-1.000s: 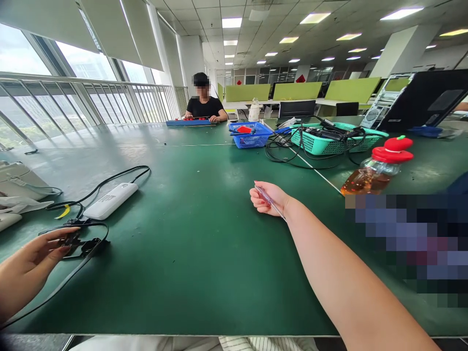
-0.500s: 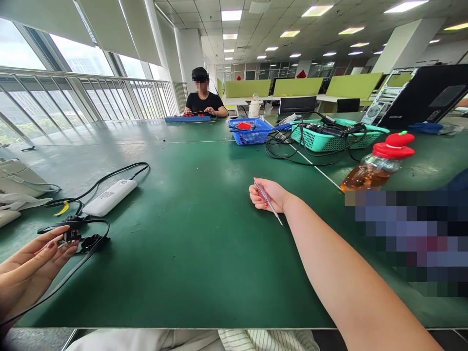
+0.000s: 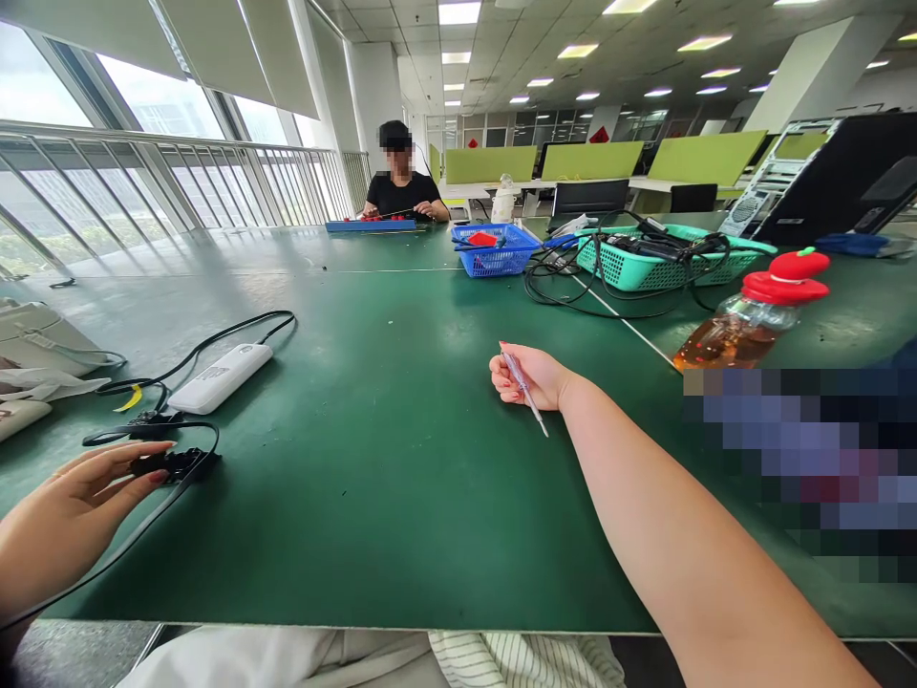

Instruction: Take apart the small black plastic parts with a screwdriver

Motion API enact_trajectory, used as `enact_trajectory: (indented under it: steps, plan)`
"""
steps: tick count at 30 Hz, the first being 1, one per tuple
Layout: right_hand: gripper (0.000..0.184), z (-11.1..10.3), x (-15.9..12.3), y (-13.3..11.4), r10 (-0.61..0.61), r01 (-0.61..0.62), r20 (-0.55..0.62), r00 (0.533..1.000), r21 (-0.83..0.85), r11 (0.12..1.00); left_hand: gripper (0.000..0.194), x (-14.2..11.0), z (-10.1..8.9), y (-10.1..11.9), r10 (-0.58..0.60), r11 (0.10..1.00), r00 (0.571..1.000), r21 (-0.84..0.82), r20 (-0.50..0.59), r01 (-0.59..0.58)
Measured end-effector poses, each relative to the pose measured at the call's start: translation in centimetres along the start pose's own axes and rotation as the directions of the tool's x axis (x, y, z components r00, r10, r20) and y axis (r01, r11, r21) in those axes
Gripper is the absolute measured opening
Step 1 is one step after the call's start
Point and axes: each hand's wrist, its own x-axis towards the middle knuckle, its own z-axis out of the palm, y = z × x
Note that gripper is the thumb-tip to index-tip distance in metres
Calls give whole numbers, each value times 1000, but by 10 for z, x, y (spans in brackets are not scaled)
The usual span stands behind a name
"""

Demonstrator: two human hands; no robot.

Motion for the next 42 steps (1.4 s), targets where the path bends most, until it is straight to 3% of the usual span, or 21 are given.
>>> enact_trajectory:
  steps: [4, 9, 13, 22, 31, 33, 38, 42]
  plan:
    - [52, 1, 0, 0, 10, -10, -15, 1000, 3, 1000, 54, 1, -7, 23, -77, 994, 987, 93, 144, 64]
    - [51, 1, 0, 0, 20, -19, -40, 999, 2, 1000, 52, 5, -11, 31, -49, 978, 988, 206, 144, 19]
    - [51, 2, -1, -1, 22, -23, -52, 998, -1, 1000, 53, 5, -10, 25, 111, 964, 984, 226, 137, -140]
    - [50, 4, 0, -1, 22, -23, -78, 997, -14, 1000, 62, 1, -10, 20, 83, 949, 987, 293, 136, -120]
    - [49, 4, 0, -2, 26, -30, -90, 996, -44, 999, 57, 3, -6, 9, 241, 919, 943, 258, 229, -298]
    - [50, 4, -1, -2, 28, -32, -90, 996, -47, 998, 56, 4, -5, 1, 233, 920, 944, 261, 234, -292]
    - [49, 3, 0, -2, 25, -29, -85, 996, -51, 998, 54, 7, -6, -24, 107, 946, 987, 293, 122, -139]
    - [47, -1, 1, -1, 18, -21, -55, 998, -48, 999, 54, 11, -4, -31, 164, 937, 955, 264, 247, -229]
